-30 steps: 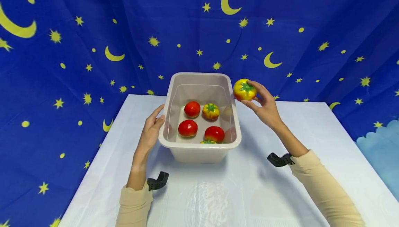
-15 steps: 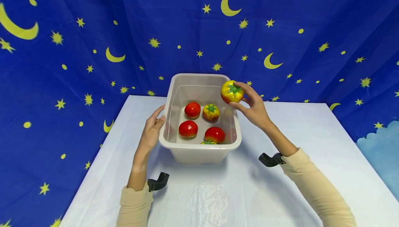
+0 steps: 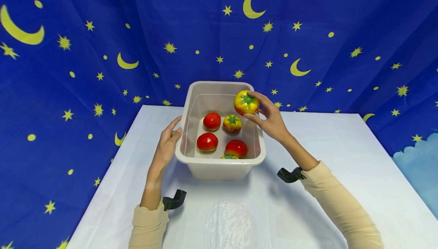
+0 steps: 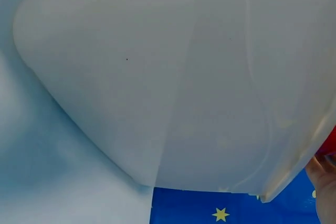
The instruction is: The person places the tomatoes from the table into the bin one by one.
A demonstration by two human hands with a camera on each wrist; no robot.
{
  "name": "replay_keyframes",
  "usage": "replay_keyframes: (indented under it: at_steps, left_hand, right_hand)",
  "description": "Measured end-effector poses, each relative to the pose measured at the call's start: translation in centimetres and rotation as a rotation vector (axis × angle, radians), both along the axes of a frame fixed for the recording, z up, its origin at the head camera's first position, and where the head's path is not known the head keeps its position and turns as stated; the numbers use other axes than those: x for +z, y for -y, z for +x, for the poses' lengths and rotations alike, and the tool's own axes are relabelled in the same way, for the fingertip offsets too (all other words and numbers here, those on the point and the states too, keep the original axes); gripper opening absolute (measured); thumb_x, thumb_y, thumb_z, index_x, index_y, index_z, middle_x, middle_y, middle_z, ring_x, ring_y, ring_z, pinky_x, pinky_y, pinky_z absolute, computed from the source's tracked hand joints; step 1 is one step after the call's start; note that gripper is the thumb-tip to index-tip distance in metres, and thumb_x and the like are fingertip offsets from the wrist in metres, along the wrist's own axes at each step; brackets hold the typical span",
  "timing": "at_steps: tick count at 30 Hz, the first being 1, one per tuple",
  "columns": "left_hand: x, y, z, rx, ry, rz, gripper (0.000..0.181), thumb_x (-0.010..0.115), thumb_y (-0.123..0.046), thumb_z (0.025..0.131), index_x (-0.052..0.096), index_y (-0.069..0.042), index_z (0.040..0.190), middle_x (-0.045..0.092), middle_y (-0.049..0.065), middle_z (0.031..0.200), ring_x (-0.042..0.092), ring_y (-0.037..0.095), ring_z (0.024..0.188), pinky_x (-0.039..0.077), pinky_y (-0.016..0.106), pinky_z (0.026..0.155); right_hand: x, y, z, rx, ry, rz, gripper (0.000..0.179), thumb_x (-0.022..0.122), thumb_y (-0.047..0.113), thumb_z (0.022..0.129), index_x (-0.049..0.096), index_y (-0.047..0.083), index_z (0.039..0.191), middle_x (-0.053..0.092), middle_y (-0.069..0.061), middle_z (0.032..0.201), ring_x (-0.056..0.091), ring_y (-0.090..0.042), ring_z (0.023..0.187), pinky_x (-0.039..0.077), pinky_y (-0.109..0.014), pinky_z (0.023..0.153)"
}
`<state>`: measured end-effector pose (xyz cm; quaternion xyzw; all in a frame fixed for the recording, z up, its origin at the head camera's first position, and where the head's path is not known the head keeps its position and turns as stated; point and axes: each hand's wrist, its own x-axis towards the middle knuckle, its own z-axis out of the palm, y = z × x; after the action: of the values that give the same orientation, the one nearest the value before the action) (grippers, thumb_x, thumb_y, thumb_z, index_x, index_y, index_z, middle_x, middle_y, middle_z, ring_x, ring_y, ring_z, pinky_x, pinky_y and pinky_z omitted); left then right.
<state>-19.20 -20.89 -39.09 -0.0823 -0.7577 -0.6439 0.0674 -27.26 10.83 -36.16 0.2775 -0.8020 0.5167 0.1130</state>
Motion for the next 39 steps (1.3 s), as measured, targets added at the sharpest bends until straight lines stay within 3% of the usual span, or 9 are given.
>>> replay_keyframes:
  at_steps: [12, 21, 33, 39]
  left_hand:
    - [-0.2, 0.0, 0.0, -0.011, -0.022, 0.014, 0.045, 0.035, -0.007, 0.104, 0.035, 0.003, 0.148, 0.064, 0.036, 0.098, 0.064, 0.004, 0.072, 0.052, 0.024, 0.069]
    - [-0.4, 0.2, -0.1, -0.019, -0.015, 0.019, 0.045, 0.035, -0.009, 0.105, 0.034, 0.001, 0.149, 0.063, 0.038, 0.102, 0.065, 0.004, 0.074, 0.052, 0.024, 0.070]
    - [-0.2, 0.1, -0.1, -0.007, -0.013, -0.016, 0.045, 0.035, -0.009, 0.105, 0.034, 0.001, 0.149, 0.064, 0.035, 0.096, 0.063, 0.004, 0.071, 0.051, 0.024, 0.069]
    - [-0.2, 0.1, 0.0, -0.011, -0.008, -0.015, 0.046, 0.034, -0.009, 0.105, 0.033, 0.001, 0.149, 0.063, 0.036, 0.100, 0.063, 0.003, 0.073, 0.051, 0.023, 0.070]
  right_hand:
    - [-0.2, 0.7, -0.2, 0.013, -0.015, 0.025, 0.061, 0.070, 0.005, 0.088, 0.046, 0.009, 0.144, 0.044, -0.008, 0.149, 0.046, -0.025, 0.132, 0.043, -0.048, 0.104]
    - [2.2, 1.8, 2.2, 0.019, -0.030, 0.065, 0.059, 0.069, -0.003, 0.087, 0.045, -0.005, 0.141, 0.044, -0.023, 0.146, 0.043, -0.040, 0.134, 0.032, -0.055, 0.111]
    - [2.0, 1.3, 2.5, -0.015, -0.058, 0.044, 0.058, 0.069, -0.002, 0.086, 0.046, -0.005, 0.140, 0.043, -0.023, 0.147, 0.044, -0.040, 0.133, 0.035, -0.054, 0.109]
    - [2.2, 1.2, 2.6, -0.027, -0.052, 0.050, 0.058, 0.069, -0.002, 0.087, 0.047, -0.005, 0.140, 0.044, -0.023, 0.146, 0.046, -0.038, 0.132, 0.037, -0.054, 0.108]
